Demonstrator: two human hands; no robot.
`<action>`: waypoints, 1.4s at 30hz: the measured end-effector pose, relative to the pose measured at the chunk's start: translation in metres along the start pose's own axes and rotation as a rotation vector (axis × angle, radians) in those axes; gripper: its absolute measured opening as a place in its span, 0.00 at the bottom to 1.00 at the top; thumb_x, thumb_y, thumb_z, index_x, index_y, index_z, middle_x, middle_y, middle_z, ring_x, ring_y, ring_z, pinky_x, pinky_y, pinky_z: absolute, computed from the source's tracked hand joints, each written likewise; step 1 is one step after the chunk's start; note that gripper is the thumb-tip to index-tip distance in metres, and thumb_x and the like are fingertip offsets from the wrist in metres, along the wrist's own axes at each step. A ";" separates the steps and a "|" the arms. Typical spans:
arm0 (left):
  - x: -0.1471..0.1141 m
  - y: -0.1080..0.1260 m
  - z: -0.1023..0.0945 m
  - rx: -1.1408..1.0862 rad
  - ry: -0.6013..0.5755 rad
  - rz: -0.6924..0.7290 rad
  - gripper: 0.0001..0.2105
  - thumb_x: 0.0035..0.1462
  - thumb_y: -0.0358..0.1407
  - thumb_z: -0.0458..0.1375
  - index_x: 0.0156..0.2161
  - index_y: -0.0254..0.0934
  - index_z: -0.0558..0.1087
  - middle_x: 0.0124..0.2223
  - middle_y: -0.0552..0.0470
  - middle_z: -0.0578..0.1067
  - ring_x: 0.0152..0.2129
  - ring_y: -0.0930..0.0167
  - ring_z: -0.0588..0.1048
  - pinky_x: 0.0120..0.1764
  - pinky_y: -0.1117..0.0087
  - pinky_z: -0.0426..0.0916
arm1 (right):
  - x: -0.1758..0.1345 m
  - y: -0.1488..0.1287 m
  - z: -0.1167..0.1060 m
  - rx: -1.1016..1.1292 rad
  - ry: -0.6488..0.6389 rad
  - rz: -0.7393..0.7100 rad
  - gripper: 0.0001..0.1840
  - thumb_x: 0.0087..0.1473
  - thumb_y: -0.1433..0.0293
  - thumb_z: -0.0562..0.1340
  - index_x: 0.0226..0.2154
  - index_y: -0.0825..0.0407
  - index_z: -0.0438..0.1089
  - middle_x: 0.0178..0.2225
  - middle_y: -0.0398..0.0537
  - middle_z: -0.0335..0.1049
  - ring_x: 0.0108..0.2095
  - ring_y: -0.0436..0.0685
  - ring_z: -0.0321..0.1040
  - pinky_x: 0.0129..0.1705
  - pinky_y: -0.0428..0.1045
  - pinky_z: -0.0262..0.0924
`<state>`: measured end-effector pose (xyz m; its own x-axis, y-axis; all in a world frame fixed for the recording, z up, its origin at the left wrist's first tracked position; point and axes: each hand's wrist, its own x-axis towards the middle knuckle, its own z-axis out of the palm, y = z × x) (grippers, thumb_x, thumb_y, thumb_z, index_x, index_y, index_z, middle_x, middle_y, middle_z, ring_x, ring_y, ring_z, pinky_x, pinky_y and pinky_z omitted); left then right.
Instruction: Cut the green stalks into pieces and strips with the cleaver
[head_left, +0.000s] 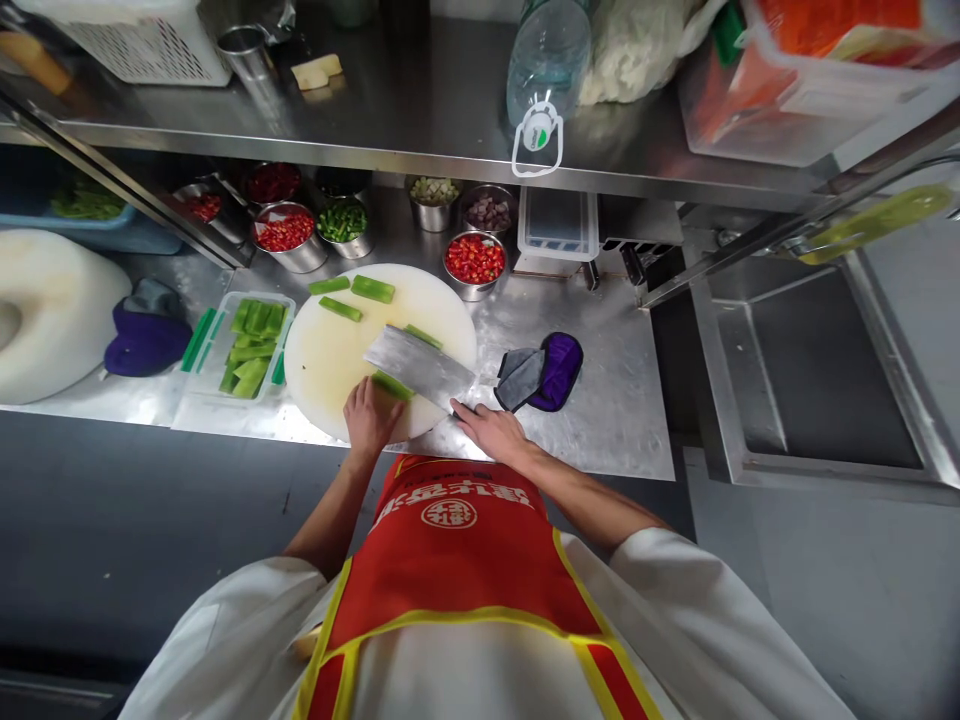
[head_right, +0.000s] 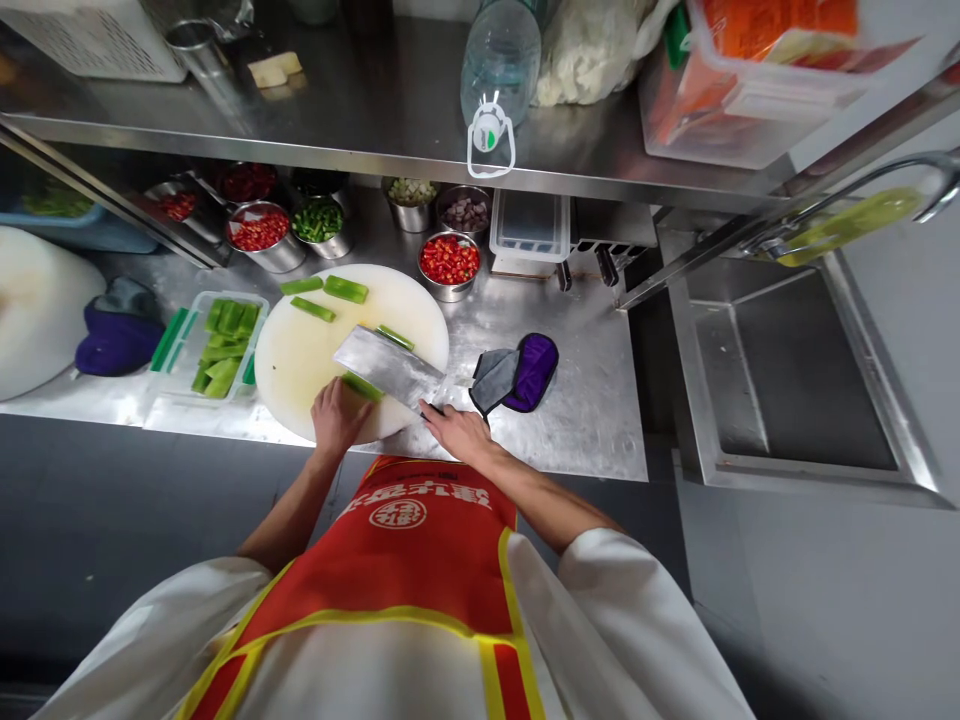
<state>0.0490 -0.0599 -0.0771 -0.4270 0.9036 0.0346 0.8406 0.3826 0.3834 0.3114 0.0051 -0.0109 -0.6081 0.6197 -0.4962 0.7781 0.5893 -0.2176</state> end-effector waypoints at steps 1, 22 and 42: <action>0.001 0.002 -0.001 0.011 -0.012 0.006 0.37 0.56 0.51 0.61 0.65 0.31 0.61 0.66 0.35 0.65 0.62 0.49 0.63 0.63 0.49 0.60 | 0.000 0.000 -0.001 0.004 -0.005 0.002 0.30 0.71 0.54 0.45 0.72 0.36 0.44 0.53 0.54 0.72 0.46 0.62 0.75 0.47 0.53 0.65; 0.019 0.014 0.010 0.030 -0.023 0.070 0.44 0.55 0.54 0.62 0.67 0.24 0.56 0.66 0.28 0.62 0.64 0.49 0.61 0.66 0.52 0.56 | 0.001 0.017 -0.001 0.039 0.021 0.019 0.30 0.71 0.54 0.46 0.72 0.36 0.44 0.52 0.52 0.73 0.45 0.62 0.75 0.44 0.52 0.65; 0.021 0.027 0.021 0.084 0.042 0.121 0.40 0.64 0.57 0.49 0.69 0.27 0.52 0.70 0.29 0.55 0.68 0.48 0.54 0.67 0.44 0.52 | -0.011 0.076 -0.027 1.160 0.047 -0.067 0.41 0.57 0.60 0.62 0.69 0.52 0.53 0.22 0.37 0.70 0.17 0.52 0.65 0.21 0.46 0.61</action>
<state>0.0700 -0.0262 -0.0852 -0.3331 0.9358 0.1156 0.9110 0.2877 0.2956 0.3727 0.0571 0.0005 -0.6396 0.6382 -0.4284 0.4065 -0.1922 -0.8932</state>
